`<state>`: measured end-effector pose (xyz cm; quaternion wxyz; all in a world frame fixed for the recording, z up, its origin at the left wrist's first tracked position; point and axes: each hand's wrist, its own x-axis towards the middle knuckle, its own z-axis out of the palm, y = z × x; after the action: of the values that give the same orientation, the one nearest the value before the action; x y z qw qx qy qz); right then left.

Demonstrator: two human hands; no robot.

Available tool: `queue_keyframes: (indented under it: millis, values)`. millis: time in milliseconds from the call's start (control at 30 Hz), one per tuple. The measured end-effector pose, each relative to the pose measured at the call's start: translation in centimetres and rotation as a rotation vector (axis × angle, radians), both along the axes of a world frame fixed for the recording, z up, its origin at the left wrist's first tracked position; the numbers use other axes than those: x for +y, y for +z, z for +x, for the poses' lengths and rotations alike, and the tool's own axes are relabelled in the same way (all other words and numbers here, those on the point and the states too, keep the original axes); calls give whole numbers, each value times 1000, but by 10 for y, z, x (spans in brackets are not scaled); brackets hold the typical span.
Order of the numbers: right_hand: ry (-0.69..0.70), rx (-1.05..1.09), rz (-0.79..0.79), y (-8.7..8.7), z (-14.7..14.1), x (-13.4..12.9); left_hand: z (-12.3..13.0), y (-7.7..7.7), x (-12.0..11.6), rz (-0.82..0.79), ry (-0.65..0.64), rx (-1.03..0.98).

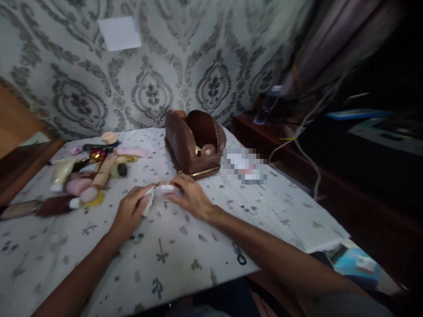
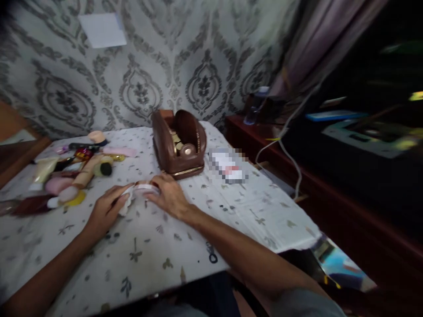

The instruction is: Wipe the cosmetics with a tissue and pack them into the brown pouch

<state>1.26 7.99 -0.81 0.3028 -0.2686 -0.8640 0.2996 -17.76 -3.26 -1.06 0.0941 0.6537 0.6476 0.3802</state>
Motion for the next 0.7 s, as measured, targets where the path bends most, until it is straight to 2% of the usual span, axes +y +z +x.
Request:
queue_keyframes:
  millis: [267,400,600,700]
  values:
    - [36,166,-141,-8,-5,1,1,6,-5,38,-11,-86]
    - [73,148,-230,-10,-7,-1,2,10,-8,77,0,-103]
    - [106,75,-225,0,-5,-4,3,7,-9,165,-40,-59]
    - [118,65,-296,5,-4,-3,5,6,-9,199,-71,-48]
